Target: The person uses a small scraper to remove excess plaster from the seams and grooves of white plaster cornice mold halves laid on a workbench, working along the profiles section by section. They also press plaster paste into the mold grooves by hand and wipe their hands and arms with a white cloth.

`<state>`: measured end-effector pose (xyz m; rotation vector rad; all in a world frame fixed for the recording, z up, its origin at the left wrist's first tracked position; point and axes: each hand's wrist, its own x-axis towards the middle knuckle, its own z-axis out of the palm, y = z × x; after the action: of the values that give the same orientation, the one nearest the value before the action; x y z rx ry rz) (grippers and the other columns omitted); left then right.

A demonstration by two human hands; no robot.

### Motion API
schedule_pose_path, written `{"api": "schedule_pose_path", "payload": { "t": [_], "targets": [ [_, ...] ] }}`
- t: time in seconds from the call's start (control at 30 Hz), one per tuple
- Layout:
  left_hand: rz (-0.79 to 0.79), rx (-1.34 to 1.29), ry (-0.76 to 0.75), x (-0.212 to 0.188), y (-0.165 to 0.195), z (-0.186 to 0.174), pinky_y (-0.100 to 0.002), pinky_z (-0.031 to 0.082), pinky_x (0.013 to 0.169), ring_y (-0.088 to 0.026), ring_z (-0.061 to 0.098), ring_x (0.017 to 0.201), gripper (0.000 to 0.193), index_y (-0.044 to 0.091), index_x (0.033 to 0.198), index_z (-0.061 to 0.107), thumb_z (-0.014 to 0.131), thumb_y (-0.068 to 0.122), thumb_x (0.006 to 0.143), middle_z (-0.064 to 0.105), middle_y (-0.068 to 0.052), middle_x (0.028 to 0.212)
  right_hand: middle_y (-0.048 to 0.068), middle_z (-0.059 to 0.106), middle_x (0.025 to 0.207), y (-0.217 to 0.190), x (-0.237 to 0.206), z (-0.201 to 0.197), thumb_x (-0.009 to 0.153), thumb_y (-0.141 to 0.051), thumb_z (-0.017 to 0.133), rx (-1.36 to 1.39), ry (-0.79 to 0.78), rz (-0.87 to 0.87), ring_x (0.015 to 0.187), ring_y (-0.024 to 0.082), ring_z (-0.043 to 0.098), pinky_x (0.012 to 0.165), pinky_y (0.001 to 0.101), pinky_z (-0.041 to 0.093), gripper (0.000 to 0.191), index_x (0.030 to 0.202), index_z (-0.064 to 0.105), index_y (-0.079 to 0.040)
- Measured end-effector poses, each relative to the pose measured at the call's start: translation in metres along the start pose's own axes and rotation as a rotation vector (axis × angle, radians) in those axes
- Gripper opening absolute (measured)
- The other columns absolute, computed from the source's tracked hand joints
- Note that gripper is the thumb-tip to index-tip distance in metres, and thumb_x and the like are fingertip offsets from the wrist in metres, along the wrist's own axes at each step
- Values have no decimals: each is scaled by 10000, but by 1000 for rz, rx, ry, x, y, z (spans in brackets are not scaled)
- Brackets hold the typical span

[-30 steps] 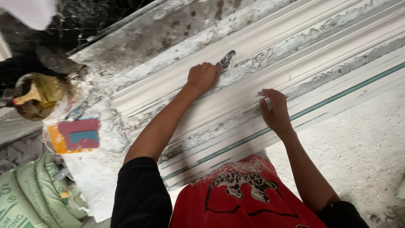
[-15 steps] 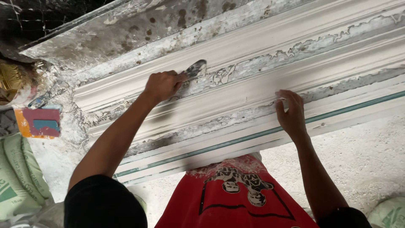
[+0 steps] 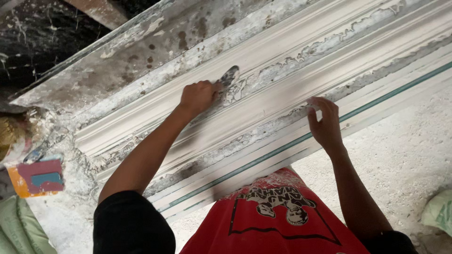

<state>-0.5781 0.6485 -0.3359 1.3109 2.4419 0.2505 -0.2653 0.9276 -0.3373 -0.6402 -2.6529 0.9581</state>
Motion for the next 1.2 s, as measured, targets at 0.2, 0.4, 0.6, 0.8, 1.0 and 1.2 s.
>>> {"api": "schedule_pose_path", "payload": {
  "t": [0.2,0.4,0.6,0.8,1.0,1.2],
  "targets": [
    [7,-13,28,50,33,20,-502,578,700,-340,714,839,316,284,1198,743,567,202,950,740,-120,970,144,642,1334,30,-13,-1,1053,-167,589,8,6,75,1334,347,508,1138,504,418,229,1241,656,-55],
    [6,-96,43,156,112,36,-517,578,740,-350,715,866,258,277,1183,745,533,287,1035,745,-126,1013,156,620,1367,57,1,-23,1027,-157,611,17,46,37,1315,371,491,1123,490,402,274,1274,654,-46],
    [56,-58,75,269,206,36,-509,586,728,-322,727,869,266,275,1123,768,609,270,910,751,-105,996,125,628,1359,128,23,-89,1031,-131,618,69,109,-29,1328,345,507,1139,470,409,237,1257,656,-73],
    [4,-7,39,362,294,36,-501,596,712,-312,734,830,261,303,1147,766,586,278,959,768,-72,991,115,628,1346,253,53,-183,1019,-124,625,132,48,-4,1318,319,521,1124,455,399,235,1243,665,-66],
    [-56,51,8,423,371,29,-493,588,665,-306,725,772,252,311,1143,779,551,298,1039,763,-69,926,120,621,1351,345,65,-280,1022,-120,617,98,22,64,1318,334,502,1120,449,404,243,1254,671,-71],
    [-8,52,63,476,419,28,-483,585,623,-300,721,736,252,298,1125,786,574,285,990,760,-71,873,111,627,1352,395,89,-327,1031,-129,605,138,62,71,1327,332,495,1115,445,416,242,1259,662,-70]
  ]
}}
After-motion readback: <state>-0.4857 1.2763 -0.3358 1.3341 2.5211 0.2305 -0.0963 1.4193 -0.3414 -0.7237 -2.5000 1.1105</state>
